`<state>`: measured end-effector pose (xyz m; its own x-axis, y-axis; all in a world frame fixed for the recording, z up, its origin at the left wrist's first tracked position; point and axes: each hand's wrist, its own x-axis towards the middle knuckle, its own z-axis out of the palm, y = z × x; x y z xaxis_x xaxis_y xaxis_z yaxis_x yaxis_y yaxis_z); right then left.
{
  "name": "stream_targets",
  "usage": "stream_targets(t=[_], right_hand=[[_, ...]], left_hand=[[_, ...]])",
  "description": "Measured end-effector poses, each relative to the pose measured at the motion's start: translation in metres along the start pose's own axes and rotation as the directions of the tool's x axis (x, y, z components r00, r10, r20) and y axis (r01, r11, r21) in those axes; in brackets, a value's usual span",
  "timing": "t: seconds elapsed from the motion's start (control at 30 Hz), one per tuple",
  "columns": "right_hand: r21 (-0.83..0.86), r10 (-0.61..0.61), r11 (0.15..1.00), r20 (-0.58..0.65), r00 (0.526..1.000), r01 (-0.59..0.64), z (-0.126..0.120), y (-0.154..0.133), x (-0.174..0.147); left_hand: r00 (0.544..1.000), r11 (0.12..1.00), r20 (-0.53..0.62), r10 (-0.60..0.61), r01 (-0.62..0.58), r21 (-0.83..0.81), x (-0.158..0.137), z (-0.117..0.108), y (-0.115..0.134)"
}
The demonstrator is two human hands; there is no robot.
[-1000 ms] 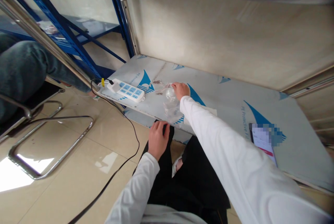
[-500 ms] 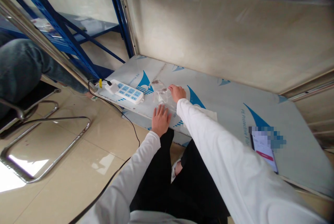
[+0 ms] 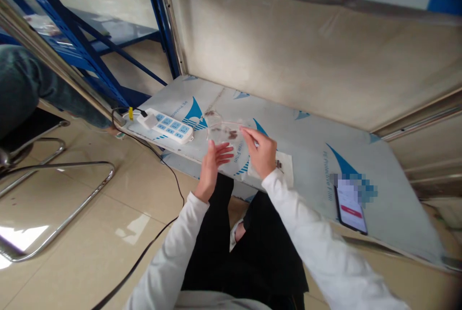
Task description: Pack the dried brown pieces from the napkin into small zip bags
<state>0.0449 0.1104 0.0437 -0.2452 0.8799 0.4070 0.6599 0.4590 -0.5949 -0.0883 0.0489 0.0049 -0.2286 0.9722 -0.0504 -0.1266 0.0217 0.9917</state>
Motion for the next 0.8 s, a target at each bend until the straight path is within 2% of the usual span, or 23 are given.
stream_targets(t=[0.07,0.13,0.17,0.23,0.3,0.37,0.4,0.43,0.5,0.57,0.6,0.63,0.7,0.8], right_hand=[[0.077,-0.043,0.996,-0.049,0.998,0.047,-0.009,-0.009,-0.039],[0.246,-0.040,0.967,-0.105,0.994,0.065,-0.014,-0.016,-0.070],[0.351,0.009,0.936,-0.143,0.990,0.042,-0.016,-0.019,-0.081],[0.542,0.199,0.838,-0.192,0.961,-0.066,-0.021,-0.022,-0.096],[0.670,0.384,0.718,-0.154,0.910,-0.189,-0.029,-0.022,-0.101],[0.717,0.446,0.636,-0.039,0.894,-0.286,-0.039,-0.021,-0.105],[0.720,0.448,0.619,0.003,0.894,-0.313,-0.045,-0.021,-0.107],[0.712,0.446,0.625,0.011,0.895,-0.320,-0.050,-0.021,-0.110],[0.651,0.441,0.701,-0.074,0.894,-0.292,-0.058,-0.022,-0.118],[0.522,0.381,0.823,-0.215,0.899,-0.224,-0.063,-0.025,-0.129],[0.440,0.321,0.879,-0.266,0.909,-0.181,-0.065,-0.026,-0.134],[0.359,0.251,0.923,-0.296,0.922,-0.137,-0.066,-0.027,-0.139],[0.218,0.117,0.975,-0.302,0.946,-0.051,-0.069,-0.027,-0.146],[0.066,0.003,0.998,-0.250,0.968,0.014,-0.072,-0.022,-0.154]], left_hand=[[0.995,0.975,0.075,-0.071,0.085,-0.206,-0.010,0.006,0.016],[0.997,0.960,0.049,-0.058,0.070,-0.273,-0.021,0.012,0.023],[0.999,0.959,0.031,-0.044,0.050,-0.279,-0.026,0.015,0.025],[0.997,0.962,0.067,-0.029,0.046,-0.267,-0.037,0.019,0.024],[0.983,0.973,0.182,-0.031,0.072,-0.221,-0.047,0.021,0.021],[0.951,0.985,0.306,-0.053,0.100,-0.140,-0.056,0.022,0.017],[0.942,0.991,0.329,-0.068,0.101,-0.087,-0.060,0.023,0.016],[0.950,0.996,0.302,-0.073,0.083,-0.021,-0.064,0.024,0.015],[0.994,0.988,0.106,-0.019,0.002,0.152,-0.075,0.028,0.018],[0.990,0.954,-0.101,0.101,-0.068,0.293,-0.086,0.034,0.024],[0.983,0.947,-0.132,0.131,-0.084,0.310,-0.091,0.038,0.029],[0.988,0.957,-0.104,0.116,-0.083,0.278,-0.095,0.042,0.033],[0.999,0.989,0.041,0.012,-0.018,0.147,-0.099,0.049,0.041],[0.973,0.988,0.175,-0.151,0.153,0.003,-0.099,0.055,0.043]])
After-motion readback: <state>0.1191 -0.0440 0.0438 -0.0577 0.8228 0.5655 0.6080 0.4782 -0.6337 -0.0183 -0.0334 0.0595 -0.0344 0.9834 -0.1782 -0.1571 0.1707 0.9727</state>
